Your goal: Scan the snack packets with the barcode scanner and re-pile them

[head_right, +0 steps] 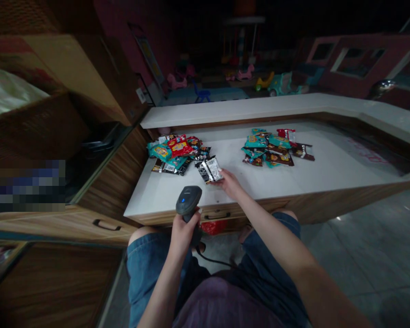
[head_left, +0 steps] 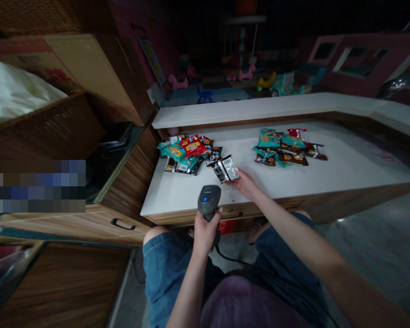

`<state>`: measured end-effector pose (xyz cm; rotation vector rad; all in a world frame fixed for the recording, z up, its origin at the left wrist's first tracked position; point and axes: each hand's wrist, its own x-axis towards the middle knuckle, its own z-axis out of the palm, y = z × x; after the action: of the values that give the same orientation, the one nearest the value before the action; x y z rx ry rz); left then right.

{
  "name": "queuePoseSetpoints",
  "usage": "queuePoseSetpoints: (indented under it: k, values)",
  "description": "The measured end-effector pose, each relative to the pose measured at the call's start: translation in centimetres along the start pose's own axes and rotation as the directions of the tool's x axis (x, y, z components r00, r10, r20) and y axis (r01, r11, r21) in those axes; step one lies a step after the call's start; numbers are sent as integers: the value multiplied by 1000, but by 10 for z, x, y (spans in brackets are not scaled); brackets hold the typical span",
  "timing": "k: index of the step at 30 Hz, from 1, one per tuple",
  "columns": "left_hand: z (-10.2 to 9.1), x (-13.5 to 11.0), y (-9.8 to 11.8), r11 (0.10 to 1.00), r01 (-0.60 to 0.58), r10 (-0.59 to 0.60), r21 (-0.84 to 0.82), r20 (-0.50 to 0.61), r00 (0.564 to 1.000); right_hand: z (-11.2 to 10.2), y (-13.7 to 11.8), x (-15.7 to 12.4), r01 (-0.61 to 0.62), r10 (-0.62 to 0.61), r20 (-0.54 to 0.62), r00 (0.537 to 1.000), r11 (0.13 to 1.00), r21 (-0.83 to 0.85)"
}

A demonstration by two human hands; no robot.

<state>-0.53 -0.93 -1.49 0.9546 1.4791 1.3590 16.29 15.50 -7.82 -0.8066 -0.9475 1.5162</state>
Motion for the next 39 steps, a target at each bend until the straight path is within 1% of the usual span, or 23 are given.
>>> queuePoseSetpoints:
  k: [3,5,8,13,19,25,27,28,29,30,31,32,33,34,35,36,37,38,39]
  values:
    - [7,1,7,998,-11,7,65,61,998,-1,-2,-6,52,-51,-31,998,997,54]
    - [11,2,10,997,-3,-3,71,85,996,1,-1,-8,79,-76,-47,996,995,59]
    - [17,5,15,998,-23,17,60,100,995,5,-1,-10,79,-76,-66,995,996,50]
    - [24,9,19,997,-70,63,45,135,989,7,-2,-11,61,-61,-46,997,998,11]
    - [25,11,16,996,-73,63,57,158,985,7,-4,-12,32,-31,-41,999,999,18]
    - [24,8,18,996,-63,51,69,155,987,8,1,-10,49,-47,-74,996,998,31]
    - [22,7,17,995,-62,49,82,154,987,4,-1,-9,82,-82,-107,991,997,1]
    - [21,7,17,995,-59,45,86,153,987,0,-5,-8,121,-128,-138,982,991,-56]
    - [19,6,16,995,-54,40,86,151,988,-5,-12,-7,174,-201,-177,964,973,-154]
    - [18,6,15,995,-47,35,83,146,989,-13,-22,-6,233,-299,-211,931,929,-286]
    - [16,6,14,996,-40,29,77,139,990,-23,-35,-4,284,-415,-219,883,844,-455]
    - [15,6,13,997,-32,23,71,133,991,-34,-50,-1,314,-536,-211,818,721,-617]
    - [14,6,12,998,-26,18,65,125,992,-46,-68,3,318,-626,-159,763,578,-751]
    - [13,5,11,998,-21,14,61,115,993,-59,-86,7,303,-680,-82,728,427,-852]
    - [12,5,11,998,-18,11,58,107,994,-73,-103,13,271,-708,-10,706,283,-920]
    - [11,4,10,998,-15,10,54,99,995,-86,-120,19,215,-713,39,700,158,-964]
    - [11,3,10,999,-12,7,51,96,995,-99,-134,26,147,-703,67,708,55,-988]
    - [11,3,10,999,-9,4,48,94,996,-110,-146,32,81,-694,75,716,-24,-996]
    - [10,2,10,999,-3,-1,42,95,995,-120,-155,39,26,-680,76,729,-84,-996]
